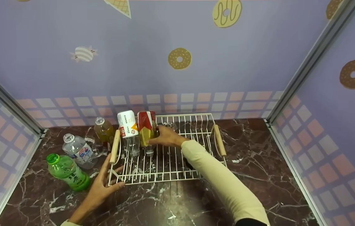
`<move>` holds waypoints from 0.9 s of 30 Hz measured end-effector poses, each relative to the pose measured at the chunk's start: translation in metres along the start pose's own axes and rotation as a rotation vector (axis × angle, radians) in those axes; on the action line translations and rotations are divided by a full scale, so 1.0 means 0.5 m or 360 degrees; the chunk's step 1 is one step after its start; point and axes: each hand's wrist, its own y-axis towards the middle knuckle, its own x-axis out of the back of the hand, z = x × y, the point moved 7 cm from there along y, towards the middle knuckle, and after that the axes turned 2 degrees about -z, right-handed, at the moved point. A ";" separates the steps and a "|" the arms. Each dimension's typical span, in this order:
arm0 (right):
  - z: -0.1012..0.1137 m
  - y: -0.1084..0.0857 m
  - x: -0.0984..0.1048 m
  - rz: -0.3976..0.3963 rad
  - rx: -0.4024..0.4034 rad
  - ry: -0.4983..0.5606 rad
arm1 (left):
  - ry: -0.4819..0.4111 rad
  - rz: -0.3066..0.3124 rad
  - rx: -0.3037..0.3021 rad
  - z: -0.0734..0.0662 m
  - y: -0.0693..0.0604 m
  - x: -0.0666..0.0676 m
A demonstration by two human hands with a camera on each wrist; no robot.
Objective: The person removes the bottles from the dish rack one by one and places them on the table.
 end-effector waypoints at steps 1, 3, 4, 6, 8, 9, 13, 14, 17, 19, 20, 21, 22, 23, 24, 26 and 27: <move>0.002 0.001 -0.001 0.0007 -0.0009 0.0008 | -0.0010 0.0000 0.0003 0.000 -0.001 0.000; 0.004 0.005 -0.003 0.0021 -0.0026 0.0040 | -0.0029 0.0001 0.0009 0.000 -0.002 -0.001; 0.005 0.006 -0.004 0.0023 -0.0031 0.0059 | -0.0030 -0.0002 0.0009 0.000 -0.003 -0.002; 0.007 0.010 -0.005 0.0022 -0.0037 0.0088 | -0.0026 -0.0004 0.0004 0.000 -0.003 -0.003; 0.008 0.012 -0.006 0.0006 -0.0036 0.0107 | -0.0020 -0.0005 0.0004 0.000 -0.002 -0.004; 0.009 0.013 -0.005 -0.0006 -0.0034 0.0107 | -0.0019 -0.0007 0.0006 -0.001 -0.002 -0.004; 0.014 0.009 0.000 -0.0038 -0.0027 0.0124 | -0.0046 0.0001 0.0013 -0.002 -0.001 -0.005; 0.016 0.006 0.002 -0.0042 -0.0022 0.0132 | -0.0048 0.0003 0.0007 -0.003 -0.001 -0.005; 0.020 -0.005 0.013 -0.0066 -0.0009 0.0118 | -0.0021 0.0004 -0.0010 -0.003 -0.002 -0.003; 0.023 -0.014 0.021 -0.0079 0.0006 0.0106 | -0.0007 0.0005 -0.0026 -0.003 -0.002 -0.002; 0.024 -0.018 0.025 -0.0082 0.0013 0.0105 | -0.0011 0.0007 -0.0030 -0.003 -0.002 -0.001; 0.025 -0.024 0.028 -0.0083 0.0017 0.0108 | -0.0018 0.0007 -0.0026 -0.002 -0.002 -0.001; 0.027 -0.029 0.031 -0.0080 0.0025 0.0113 | -0.0032 0.0010 -0.0019 -0.001 -0.001 -0.001; 0.028 -0.035 0.033 -0.0075 0.0028 0.0129 | -0.0046 0.0013 -0.0011 0.000 -0.001 -0.002; 0.029 -0.041 0.035 -0.0068 0.0033 0.0147 | -0.0057 0.0017 -0.0006 0.000 -0.001 -0.002; 0.031 -0.054 0.039 -0.0065 0.0043 0.0166 | -0.0070 0.0016 0.0014 0.002 -0.001 -0.002; 0.031 -0.060 0.041 -0.0069 0.0043 0.0165 | -0.0069 0.0013 0.0022 0.002 -0.001 -0.002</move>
